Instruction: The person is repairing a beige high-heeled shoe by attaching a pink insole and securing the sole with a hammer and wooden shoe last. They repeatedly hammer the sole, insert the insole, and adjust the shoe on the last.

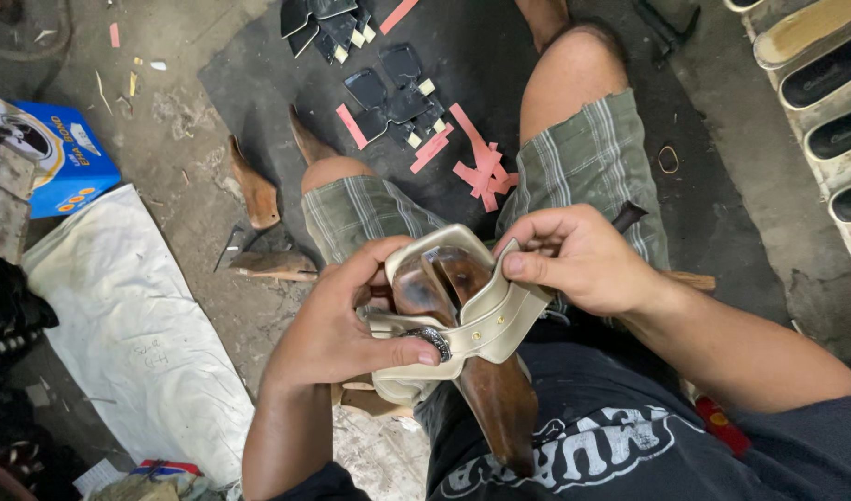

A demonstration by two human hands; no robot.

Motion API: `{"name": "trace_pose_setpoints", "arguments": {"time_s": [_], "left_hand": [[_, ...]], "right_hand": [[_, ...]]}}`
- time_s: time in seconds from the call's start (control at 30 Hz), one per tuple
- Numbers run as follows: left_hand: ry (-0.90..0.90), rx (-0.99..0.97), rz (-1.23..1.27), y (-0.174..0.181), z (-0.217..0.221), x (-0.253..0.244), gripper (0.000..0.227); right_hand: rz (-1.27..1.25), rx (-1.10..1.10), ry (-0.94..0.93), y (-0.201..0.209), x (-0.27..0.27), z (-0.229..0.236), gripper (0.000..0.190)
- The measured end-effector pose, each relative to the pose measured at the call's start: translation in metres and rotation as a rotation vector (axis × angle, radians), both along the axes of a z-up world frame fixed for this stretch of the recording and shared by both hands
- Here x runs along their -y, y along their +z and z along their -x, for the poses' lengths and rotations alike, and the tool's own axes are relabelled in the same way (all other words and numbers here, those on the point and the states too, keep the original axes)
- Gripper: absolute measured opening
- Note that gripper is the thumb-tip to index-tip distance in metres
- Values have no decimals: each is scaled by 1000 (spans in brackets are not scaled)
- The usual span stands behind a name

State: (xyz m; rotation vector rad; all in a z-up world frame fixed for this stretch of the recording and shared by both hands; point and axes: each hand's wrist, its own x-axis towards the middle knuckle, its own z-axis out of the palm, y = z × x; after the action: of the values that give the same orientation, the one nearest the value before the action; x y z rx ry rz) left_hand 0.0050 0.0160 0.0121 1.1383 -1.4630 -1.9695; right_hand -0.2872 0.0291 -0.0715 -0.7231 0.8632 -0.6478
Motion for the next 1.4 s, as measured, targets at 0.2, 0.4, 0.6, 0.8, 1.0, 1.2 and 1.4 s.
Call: {"name": "trace_pose_setpoints", "arguments": {"time_s": [0.2, 0.4, 0.6, 0.8, 1.0, 1.2, 1.4], "left_hand": [[46, 108, 39, 3, 7, -3, 90], [56, 122, -70, 9, 20, 2, 90], [-63, 106, 80, 22, 33, 13, 86], [33, -85, -12, 16, 38, 20, 101], [91, -28, 386, -7, 52, 6, 90], [170, -233, 203, -33, 46, -16, 31], [305, -323, -51, -52, 55, -31, 23]], "right_hand": [[179, -130, -162, 14, -5, -6, 19], [469, -343, 40, 34, -18, 9, 50], [223, -1, 96, 51, 7, 12, 50], [215, 141, 115, 42, 18, 17, 82], [124, 62, 81, 33, 7, 26, 74], [106, 42, -85, 24, -9, 45, 70], [110, 11, -93, 12, -16, 54, 73]]}}
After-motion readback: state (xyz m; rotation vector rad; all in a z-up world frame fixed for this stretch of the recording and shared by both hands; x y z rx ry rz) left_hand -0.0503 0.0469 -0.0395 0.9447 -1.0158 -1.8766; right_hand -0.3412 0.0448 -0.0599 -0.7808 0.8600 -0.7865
